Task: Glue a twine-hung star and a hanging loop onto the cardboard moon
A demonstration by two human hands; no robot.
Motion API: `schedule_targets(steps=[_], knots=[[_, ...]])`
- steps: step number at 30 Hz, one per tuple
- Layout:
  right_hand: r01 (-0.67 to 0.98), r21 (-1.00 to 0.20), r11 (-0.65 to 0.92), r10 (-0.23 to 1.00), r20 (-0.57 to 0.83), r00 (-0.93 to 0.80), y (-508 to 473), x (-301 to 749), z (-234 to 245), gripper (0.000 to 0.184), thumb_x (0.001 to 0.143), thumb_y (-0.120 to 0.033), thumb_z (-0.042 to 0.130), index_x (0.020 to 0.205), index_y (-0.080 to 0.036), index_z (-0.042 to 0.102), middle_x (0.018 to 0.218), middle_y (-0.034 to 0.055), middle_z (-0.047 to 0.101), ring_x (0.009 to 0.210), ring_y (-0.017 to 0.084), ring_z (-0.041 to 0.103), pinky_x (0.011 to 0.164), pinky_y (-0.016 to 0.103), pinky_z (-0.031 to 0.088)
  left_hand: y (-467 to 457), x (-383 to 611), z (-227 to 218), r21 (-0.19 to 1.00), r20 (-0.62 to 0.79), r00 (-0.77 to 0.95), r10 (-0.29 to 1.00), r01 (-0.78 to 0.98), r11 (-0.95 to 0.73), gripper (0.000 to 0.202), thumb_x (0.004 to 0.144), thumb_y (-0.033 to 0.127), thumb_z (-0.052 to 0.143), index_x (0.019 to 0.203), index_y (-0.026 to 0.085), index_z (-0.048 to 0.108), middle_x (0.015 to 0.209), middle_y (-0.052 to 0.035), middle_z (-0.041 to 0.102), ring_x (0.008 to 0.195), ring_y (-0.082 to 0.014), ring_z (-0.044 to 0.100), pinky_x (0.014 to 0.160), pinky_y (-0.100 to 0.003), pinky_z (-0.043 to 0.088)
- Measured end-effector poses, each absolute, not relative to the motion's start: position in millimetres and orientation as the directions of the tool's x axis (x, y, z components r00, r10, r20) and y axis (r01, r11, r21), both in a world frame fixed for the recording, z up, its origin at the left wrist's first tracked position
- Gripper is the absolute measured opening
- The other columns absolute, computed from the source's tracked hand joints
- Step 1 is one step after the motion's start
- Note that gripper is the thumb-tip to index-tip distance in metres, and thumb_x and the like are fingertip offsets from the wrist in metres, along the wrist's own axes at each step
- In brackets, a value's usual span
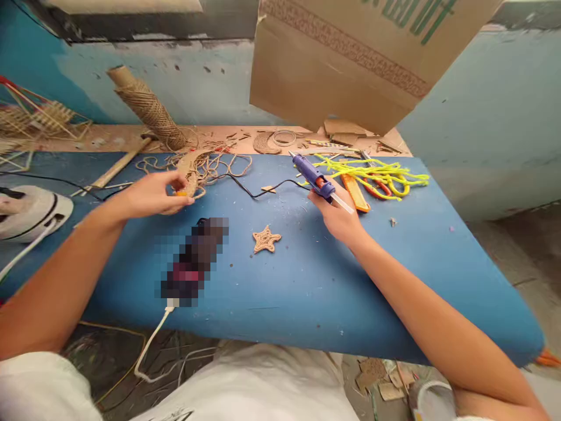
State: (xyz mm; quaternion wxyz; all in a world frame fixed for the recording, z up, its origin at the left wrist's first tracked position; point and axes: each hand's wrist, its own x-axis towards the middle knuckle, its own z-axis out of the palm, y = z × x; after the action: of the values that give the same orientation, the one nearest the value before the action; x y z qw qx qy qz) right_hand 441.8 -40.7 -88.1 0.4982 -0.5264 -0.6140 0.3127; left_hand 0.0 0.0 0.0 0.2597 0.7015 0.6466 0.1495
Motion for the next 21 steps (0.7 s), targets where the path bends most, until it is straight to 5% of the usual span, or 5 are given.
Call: schedule_targets(steps=[3,9,15,18,21], knots=[[0.331,-0.91,0.248,0.959,0.28,0.051,-38.1,444.1,-94.0,0.029,0.092,-0.051,0.084,0.102,-0.026,0.073,0.103,0.0034,0.071,0.098,0.025,0.062,0.095,0.043,0.051,2.1,-9.5,14.2,0.606,-0.064,0.108,0.992,0.794,-0.047,0.047,0.071,0.06,0.081,0.097,0.023,0.071,0.073,0.0021,0.065,0.064,-0.0164,0.05,0.067,-0.032,0.04],[0.342,-0.906,0.247,0.955,0.288,0.072,-38.1,445.6,-92.2,0.028,0.095,-0.053,0.086,0.102,-0.028,0.076,0.102,0.0046,0.073,0.101,0.028,0.068,0.101,0.048,0.058,0.9,0.5,46.0,0.768,0.053,0.122,0.991,0.63,-0.118,0.037,0.079,0.046,0.063,0.1,0.018,0.077,0.095,-0.0088,0.077,0.088,-0.0227,0.068,0.08,-0.035,0.052],[0.331,-0.915,0.229,0.958,0.273,0.092,-36.0,447.3,-92.4,0.034,0.095,-0.059,0.085,0.104,-0.027,0.077,0.103,0.006,0.075,0.104,0.029,0.07,0.109,0.051,0.06,-24.4,46.5,80.7,0.884,0.074,0.458,0.886,0.381,-0.272,0.031,0.079,0.039,0.067,0.101,0.018,0.077,0.086,-0.0074,0.073,0.078,-0.0248,0.073,0.073,-0.04,0.057],[0.305,-0.93,0.204,0.963,0.246,0.108,-33.3,449.1,-97.1,0.038,0.096,-0.062,0.079,0.107,-0.026,0.075,0.106,0.0074,0.076,0.107,0.029,0.072,0.113,0.053,0.058,-27.8,72.2,88.9,0.772,0.103,0.641,0.761,0.431,-0.467,0.04,0.087,0.051,0.058,0.106,0.02,0.075,0.09,-0.0074,0.073,0.08,-0.0252,0.071,0.075,-0.041,0.056],[0.287,-0.94,0.186,0.966,0.229,0.123,-31.2,451.3,-99.8,0.04,0.095,-0.062,0.077,0.11,-0.026,0.074,0.108,0.0084,0.076,0.109,0.029,0.073,0.114,0.054,0.058,-11.1,93.2,77.9,0.361,0.117,0.63,0.768,0.694,-0.624,0.044,0.103,0.051,0.05,0.117,0.019,0.076,0.111,-0.0116,0.076,0.103,-0.0286,0.071,0.101,-0.048,0.057]])
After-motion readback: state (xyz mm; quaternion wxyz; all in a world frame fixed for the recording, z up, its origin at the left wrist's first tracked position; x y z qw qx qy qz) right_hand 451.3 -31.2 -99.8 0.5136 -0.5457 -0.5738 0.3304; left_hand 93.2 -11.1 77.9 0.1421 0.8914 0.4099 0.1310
